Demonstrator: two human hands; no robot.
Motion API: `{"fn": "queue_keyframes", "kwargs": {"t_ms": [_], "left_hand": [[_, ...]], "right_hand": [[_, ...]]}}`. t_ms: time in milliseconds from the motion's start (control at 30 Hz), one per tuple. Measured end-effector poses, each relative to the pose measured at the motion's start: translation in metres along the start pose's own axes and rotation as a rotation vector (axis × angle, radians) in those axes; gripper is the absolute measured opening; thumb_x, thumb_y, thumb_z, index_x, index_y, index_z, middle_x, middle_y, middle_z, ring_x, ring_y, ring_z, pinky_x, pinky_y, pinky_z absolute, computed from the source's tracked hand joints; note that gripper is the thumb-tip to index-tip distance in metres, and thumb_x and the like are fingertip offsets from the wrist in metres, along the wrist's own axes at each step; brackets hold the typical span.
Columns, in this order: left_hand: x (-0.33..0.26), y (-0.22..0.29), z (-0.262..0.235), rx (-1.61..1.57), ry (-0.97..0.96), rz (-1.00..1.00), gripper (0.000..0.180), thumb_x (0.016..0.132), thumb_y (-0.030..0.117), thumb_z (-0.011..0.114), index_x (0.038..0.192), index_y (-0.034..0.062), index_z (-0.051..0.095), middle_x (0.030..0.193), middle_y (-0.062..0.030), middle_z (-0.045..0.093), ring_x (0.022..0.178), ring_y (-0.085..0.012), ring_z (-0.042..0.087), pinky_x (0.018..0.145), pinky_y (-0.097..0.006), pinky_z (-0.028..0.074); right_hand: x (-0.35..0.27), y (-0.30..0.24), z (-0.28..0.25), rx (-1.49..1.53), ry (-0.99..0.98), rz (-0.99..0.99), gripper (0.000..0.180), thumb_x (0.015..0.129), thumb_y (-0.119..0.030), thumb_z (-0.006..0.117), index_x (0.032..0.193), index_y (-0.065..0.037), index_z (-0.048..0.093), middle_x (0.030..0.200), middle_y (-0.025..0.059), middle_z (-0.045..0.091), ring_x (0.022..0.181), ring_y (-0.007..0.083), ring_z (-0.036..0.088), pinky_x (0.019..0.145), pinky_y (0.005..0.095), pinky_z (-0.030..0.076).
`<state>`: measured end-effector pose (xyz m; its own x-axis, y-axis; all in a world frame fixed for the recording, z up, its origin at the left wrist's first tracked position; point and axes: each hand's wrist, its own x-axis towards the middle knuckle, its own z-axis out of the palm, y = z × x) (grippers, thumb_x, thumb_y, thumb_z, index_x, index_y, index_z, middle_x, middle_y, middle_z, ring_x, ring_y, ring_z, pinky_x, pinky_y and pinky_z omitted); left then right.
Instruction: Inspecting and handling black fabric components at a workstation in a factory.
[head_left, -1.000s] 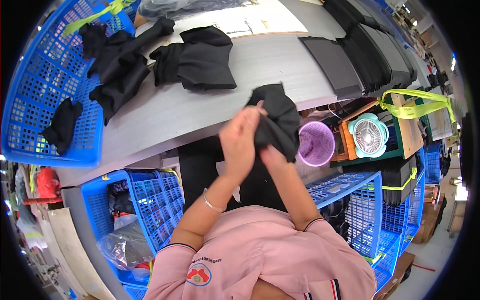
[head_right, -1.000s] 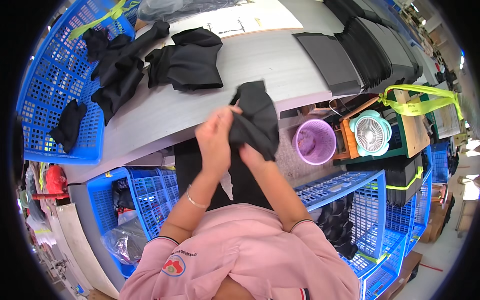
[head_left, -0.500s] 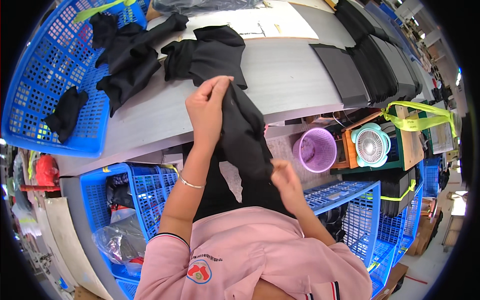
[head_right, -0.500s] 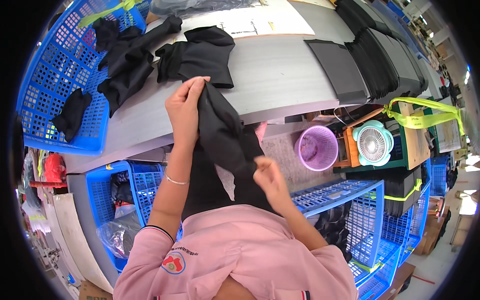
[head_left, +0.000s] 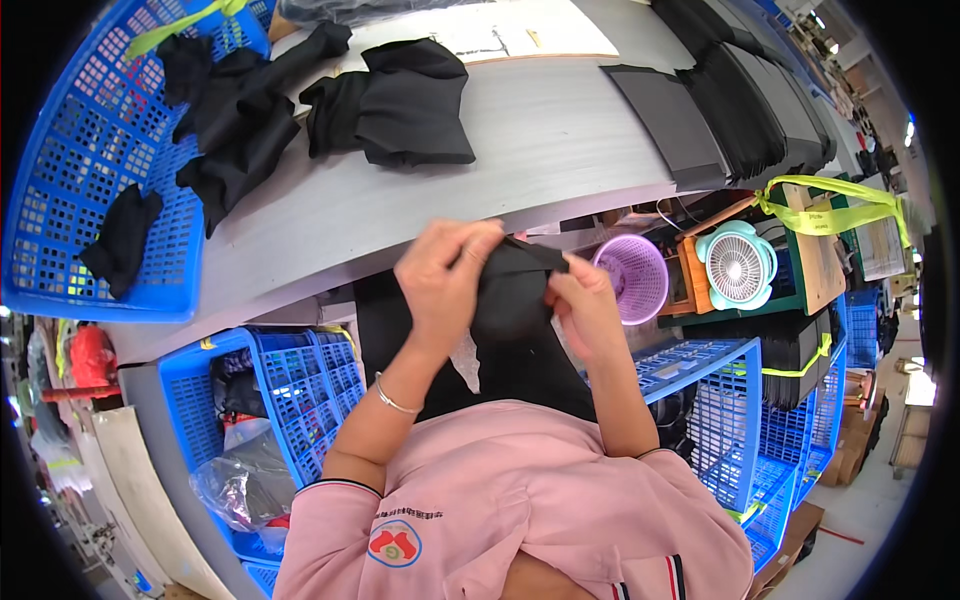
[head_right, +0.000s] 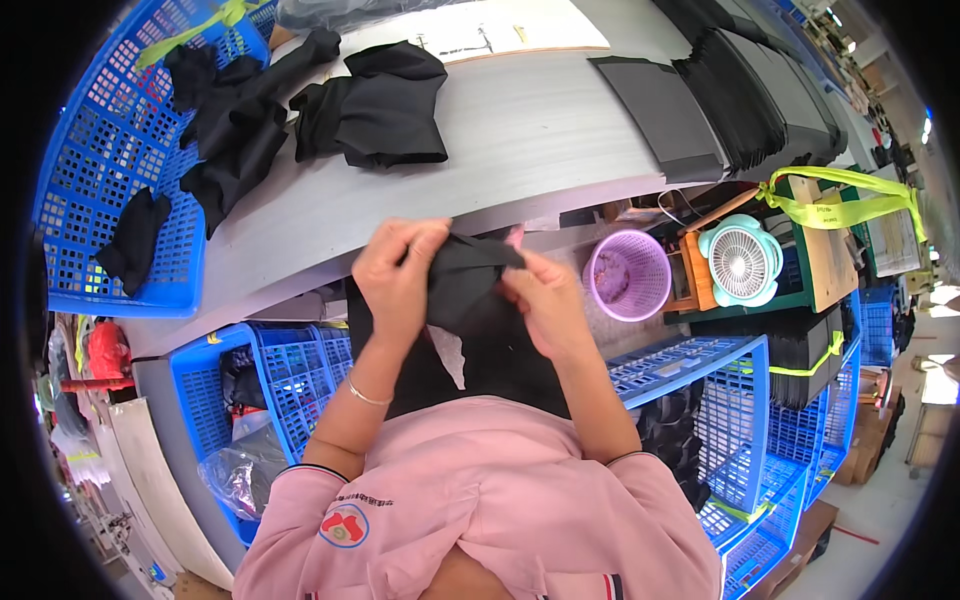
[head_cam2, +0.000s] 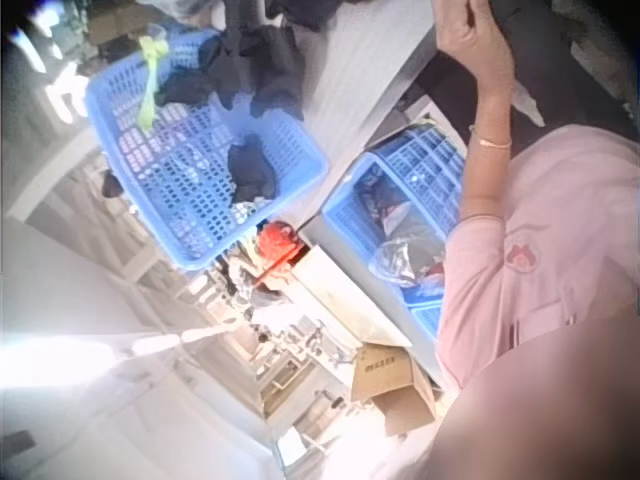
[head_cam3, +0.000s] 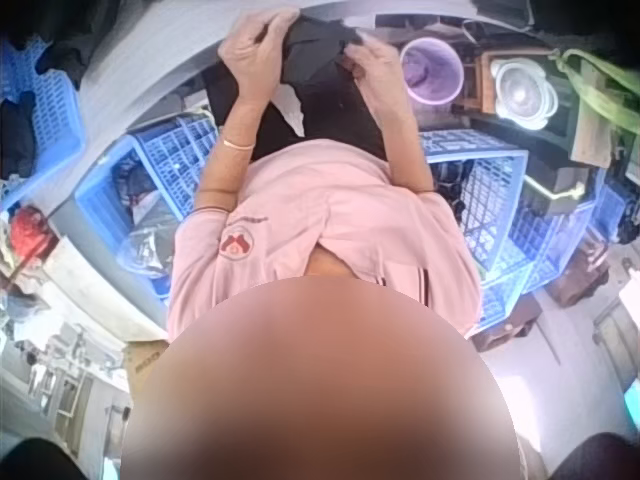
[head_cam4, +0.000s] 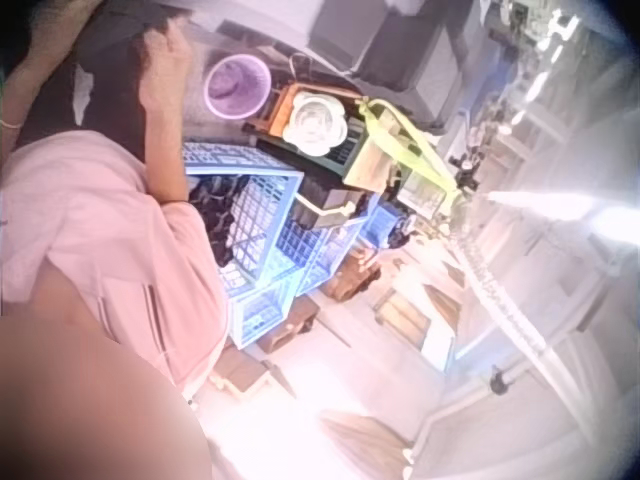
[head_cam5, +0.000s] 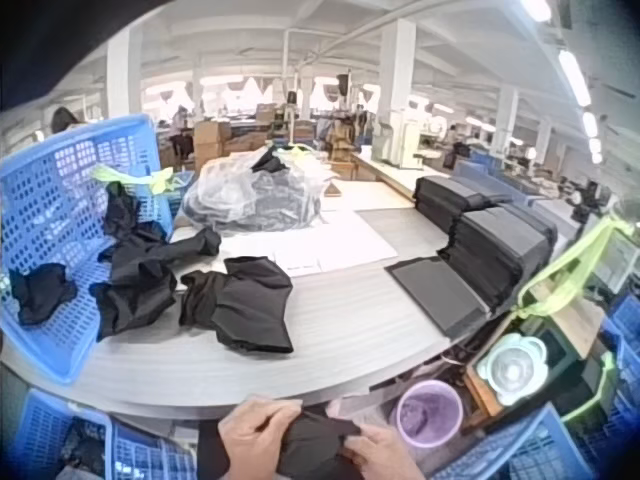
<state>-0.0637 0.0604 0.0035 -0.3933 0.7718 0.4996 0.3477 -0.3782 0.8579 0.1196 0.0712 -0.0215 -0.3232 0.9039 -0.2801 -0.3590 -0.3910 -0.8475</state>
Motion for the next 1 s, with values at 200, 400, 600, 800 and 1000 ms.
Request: {"fn": "queue_keyframes", "kwargs": {"t_ms": [200,400,600,800,1000], "left_hand": [[0.008,-0.028,-0.015,-0.619,-0.157,-0.664,0.022,0.099,0.018,0.062,0.098,0.0003,0.075,0.088,-0.0028,0.07,0.074,-0.0125,0.065,0.07,-0.027,0.053],[-0.051,-0.034,-0.016,-1.334,-0.635,-1.307,0.03,0.102,0.021,0.055,0.12,-0.0007,0.065,0.118,-0.0098,0.069,0.102,-0.0195,0.069,0.092,-0.035,0.057],[-0.115,-0.062,-0.014,-0.737,-0.856,-0.875,0.035,0.1,0.021,0.058,0.129,0.0015,0.058,0.131,-0.0078,0.06,0.12,-0.0182,0.058,0.1,-0.033,0.048],[-0.055,-0.005,0.018,-1.016,-0.298,-1.08,0.046,0.104,0.033,0.046,0.145,0.0131,0.041,0.149,-0.0084,0.041,0.137,-0.0207,0.04,0.11,-0.038,0.037],[0.01,-0.024,0.03,-0.768,-0.088,-0.865,0.057,0.107,0.044,0.034,0.16,0.0237,0.024,0.165,-0.0081,0.022,0.152,-0.023,0.024,0.119,-0.041,0.024]], "right_hand": [[-0.017,0.008,0.01,0.343,-0.351,0.198,0.03,0.102,-0.018,0.059,0.126,0.0,0.061,0.117,0.0036,0.068,0.104,0.0097,0.063,0.091,0.0265,0.051],[0.024,-0.018,0.016,-0.472,0.019,-0.349,0.013,0.1,-0.011,0.059,0.098,0.0,0.066,0.081,-0.0034,0.061,0.08,0.0037,0.055,0.073,0.0217,0.044],[0.014,0.074,0.032,-0.554,-0.514,-0.117,0.015,0.099,-0.014,0.06,0.099,-0.001,0.067,0.092,0.0017,0.064,0.09,0.0083,0.058,0.081,0.0265,0.047],[-0.015,0.113,0.064,-0.684,-0.117,-0.402,0.029,0.101,-0.013,0.051,0.128,-0.006,0.06,0.113,0.0112,0.068,0.106,0.0223,0.066,0.095,0.031,0.05],[-0.002,0.069,-0.017,-0.472,0.14,-0.074,0.025,0.102,-0.019,0.053,0.107,0.002,0.067,0.084,0.0074,0.069,0.07,0.0128,0.063,0.068,0.0276,0.052]]}}
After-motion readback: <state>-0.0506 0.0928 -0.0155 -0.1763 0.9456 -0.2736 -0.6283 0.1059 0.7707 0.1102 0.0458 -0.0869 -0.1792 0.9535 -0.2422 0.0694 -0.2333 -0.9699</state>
